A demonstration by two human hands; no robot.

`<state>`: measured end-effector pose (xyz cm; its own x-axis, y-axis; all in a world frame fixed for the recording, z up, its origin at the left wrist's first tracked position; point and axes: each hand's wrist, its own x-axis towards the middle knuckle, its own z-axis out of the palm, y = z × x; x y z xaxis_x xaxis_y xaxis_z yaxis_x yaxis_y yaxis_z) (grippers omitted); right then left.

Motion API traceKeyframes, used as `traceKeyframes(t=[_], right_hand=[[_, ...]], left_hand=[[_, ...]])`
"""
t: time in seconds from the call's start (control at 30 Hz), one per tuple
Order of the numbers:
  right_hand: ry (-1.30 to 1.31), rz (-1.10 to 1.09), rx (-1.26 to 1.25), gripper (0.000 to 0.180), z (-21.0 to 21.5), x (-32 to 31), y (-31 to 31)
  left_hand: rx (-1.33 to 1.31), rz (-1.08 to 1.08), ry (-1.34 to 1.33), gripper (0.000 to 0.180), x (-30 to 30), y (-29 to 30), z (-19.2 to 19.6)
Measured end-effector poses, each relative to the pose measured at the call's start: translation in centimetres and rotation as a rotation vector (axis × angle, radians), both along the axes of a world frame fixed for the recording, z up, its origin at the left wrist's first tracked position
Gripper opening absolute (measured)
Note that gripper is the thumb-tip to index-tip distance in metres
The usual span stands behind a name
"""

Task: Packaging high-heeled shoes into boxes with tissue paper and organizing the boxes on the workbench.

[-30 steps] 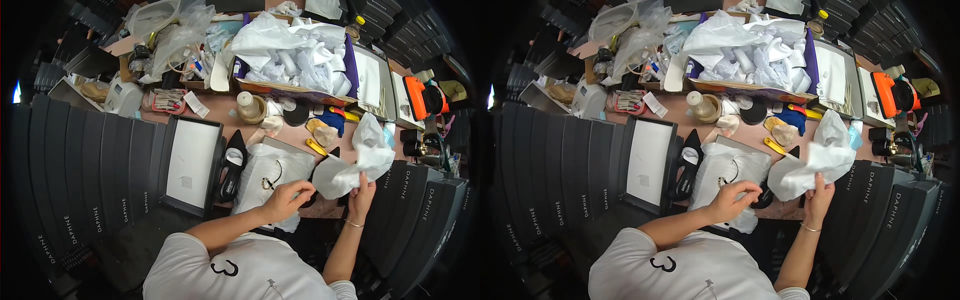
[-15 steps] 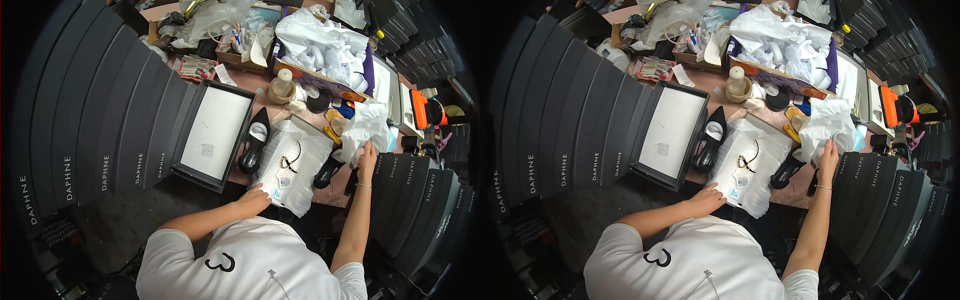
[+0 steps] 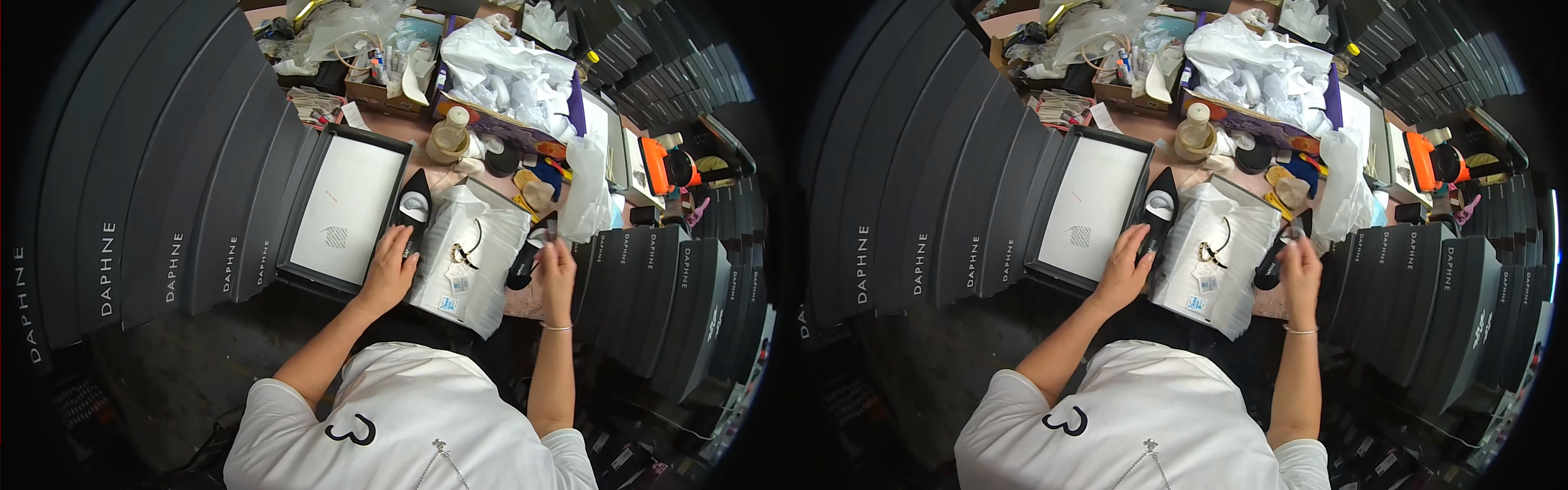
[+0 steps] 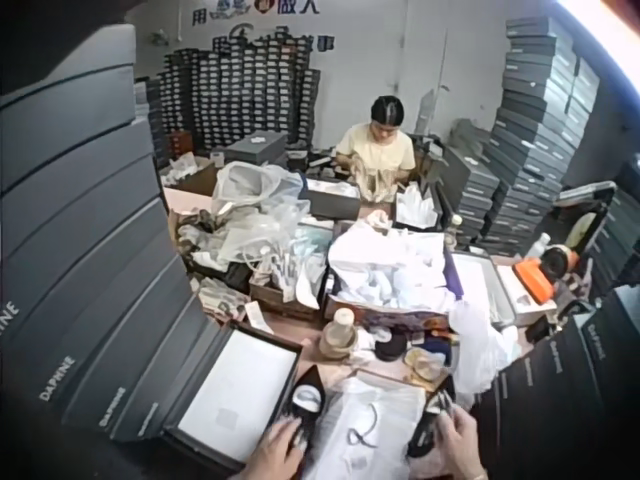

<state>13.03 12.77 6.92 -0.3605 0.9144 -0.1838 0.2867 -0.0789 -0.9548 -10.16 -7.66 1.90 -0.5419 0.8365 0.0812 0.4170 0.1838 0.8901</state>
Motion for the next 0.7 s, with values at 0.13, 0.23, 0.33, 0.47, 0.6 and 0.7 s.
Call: traceKeyframes(t=[0.13, 0.23, 0.33, 0.47, 0.6, 0.7], right_hand=[[0.101, -0.038, -0.154, 0.023, -0.8, -2.0, -3.5], [0.055, 0.039, -0.191, 0.019, -1.0, -1.3, -3.8], [-0.122, 0.303, 0.061, 0.019, -2.8, 0.4, -6.0], [-0.595, 0.621, 0.211, 0.038, -2.8, 2.1, -12.1], [-0.750, 0.680, 0.382, 0.029, -6.1, 3.1, -13.8], [-0.763, 0.693, 0.485, 0.017, -6.3, 3.4, -13.7]], left_hand=[[-0.058, 0.090, -0.227, 0.060, 1.7, -0.9, -3.4], [-0.036, 0.223, -0.551, 0.066, 2.6, -0.1, -4.6], [-0.021, 0.246, -0.716, 0.065, 2.4, 0.3, -5.2], [-0.030, 0.165, -0.858, 0.080, 2.3, -1.3, -5.1], [-0.073, 0.122, -0.976, 0.084, 2.0, -1.1, -4.3], [-0.042, 0.144, -0.980, 0.071, 1.9, -2.3, -2.9]])
